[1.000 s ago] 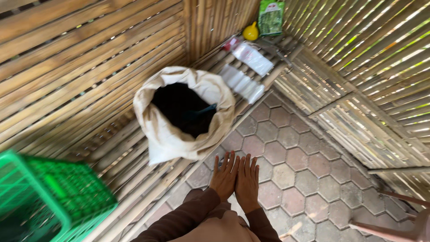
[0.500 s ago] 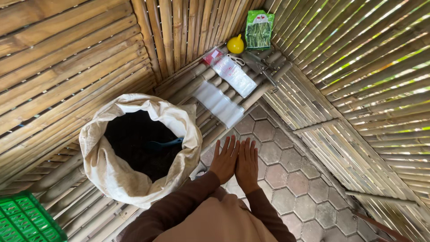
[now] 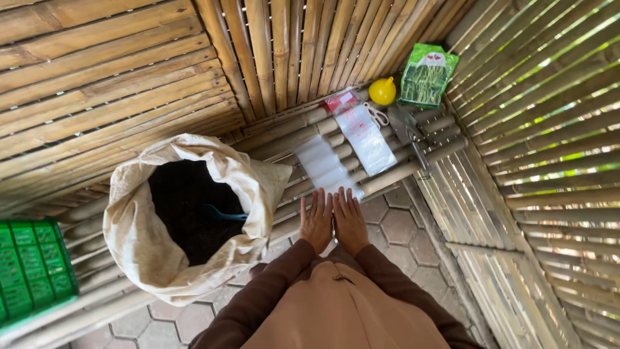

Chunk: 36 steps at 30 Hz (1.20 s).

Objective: The person scoops dark soil from a large sack into small plastic bags using a blue scoop. After filling each bag, they place it into a green basket. The person repeats this process multiple times.

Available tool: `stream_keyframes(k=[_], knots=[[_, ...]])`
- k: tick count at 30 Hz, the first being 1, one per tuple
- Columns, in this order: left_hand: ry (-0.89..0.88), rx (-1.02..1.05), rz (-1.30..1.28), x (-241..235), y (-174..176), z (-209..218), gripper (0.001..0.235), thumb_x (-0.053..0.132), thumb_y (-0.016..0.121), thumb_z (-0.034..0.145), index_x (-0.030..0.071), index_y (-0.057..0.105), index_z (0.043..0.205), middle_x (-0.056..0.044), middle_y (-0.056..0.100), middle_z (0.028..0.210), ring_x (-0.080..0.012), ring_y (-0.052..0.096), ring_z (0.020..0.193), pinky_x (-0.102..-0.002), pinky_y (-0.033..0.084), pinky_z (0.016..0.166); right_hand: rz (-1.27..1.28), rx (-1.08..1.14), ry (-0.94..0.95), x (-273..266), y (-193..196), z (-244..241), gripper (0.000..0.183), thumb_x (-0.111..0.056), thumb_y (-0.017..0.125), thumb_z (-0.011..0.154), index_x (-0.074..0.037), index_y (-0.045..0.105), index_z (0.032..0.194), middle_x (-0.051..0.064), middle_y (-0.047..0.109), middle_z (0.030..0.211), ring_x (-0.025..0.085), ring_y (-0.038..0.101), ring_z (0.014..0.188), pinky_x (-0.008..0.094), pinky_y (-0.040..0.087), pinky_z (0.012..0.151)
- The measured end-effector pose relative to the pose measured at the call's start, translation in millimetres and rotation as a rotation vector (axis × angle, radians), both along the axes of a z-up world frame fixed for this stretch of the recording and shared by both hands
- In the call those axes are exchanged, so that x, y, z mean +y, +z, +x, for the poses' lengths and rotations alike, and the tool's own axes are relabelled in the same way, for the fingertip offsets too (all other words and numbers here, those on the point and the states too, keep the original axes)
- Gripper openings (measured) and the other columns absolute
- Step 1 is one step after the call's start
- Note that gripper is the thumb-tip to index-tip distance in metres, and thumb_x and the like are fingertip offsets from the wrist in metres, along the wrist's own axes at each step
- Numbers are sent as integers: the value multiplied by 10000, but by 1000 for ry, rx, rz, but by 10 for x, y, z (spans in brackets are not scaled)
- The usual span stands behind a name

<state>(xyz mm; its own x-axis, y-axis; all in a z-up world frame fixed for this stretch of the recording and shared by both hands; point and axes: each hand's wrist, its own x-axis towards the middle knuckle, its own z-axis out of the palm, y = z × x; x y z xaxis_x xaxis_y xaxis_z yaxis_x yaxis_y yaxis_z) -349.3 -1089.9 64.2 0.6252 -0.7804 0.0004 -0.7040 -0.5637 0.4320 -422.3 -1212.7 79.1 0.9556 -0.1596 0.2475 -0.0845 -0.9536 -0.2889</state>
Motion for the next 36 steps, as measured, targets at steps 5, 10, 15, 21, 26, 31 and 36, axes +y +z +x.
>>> stream_keyframes(k=[5,10,15,21,26,31,36], knots=[[188,67,172,-511,-158,-132,766,157,485,933,22,162,1614,-236,100,1693,-363,56,1588,-664,-56,1207,19,69,221,-634,-218,105,642,-149,475,971,61,329,1560,263,244,1661,426,196,1558,526,204,1256],[306,137,264,-878,-544,-314,828,212,496,926,6,105,1626,-252,49,1698,-373,8,1579,-657,-63,1203,-36,129,331,-989,-673,101,660,-162,455,975,59,294,1576,267,212,1667,421,183,1553,520,191,1253],[387,55,188,-1091,-1220,-420,766,234,456,971,11,120,1623,-256,73,1693,-378,31,1584,-670,-53,1217,-57,79,381,-1250,-1229,136,650,-162,452,976,57,297,1568,249,207,1673,408,177,1563,523,176,1263],[355,159,347,-1154,-1828,-284,752,177,446,936,7,174,1617,-228,122,1695,-357,76,1586,-636,-64,1227,17,109,411,-1376,-1844,323,552,-152,590,938,-37,488,1468,192,394,1586,385,350,1473,516,301,1205],[329,106,461,-1169,-2096,-221,720,179,455,951,-5,204,1601,-235,129,1692,-363,85,1576,-636,-56,1223,174,176,419,-1452,-2129,391,436,-152,737,822,-91,658,1246,128,597,1293,365,551,1174,484,449,1008],[280,104,429,-1099,-2216,-240,681,153,452,962,5,240,1593,-231,151,1686,-366,108,1574,-643,-38,1224,276,96,411,-1483,-2275,463,172,-164,759,805,-133,736,973,27,689,1035,311,608,1001,437,488,911],[306,97,376,-1165,-2213,-158,662,124,442,983,35,223,1602,-186,162,1705,-331,113,1591,-620,5,1254,283,28,371,-1460,-2288,496,155,-103,697,876,-114,733,1027,21,714,1104,301,615,1027,430,482,931]])
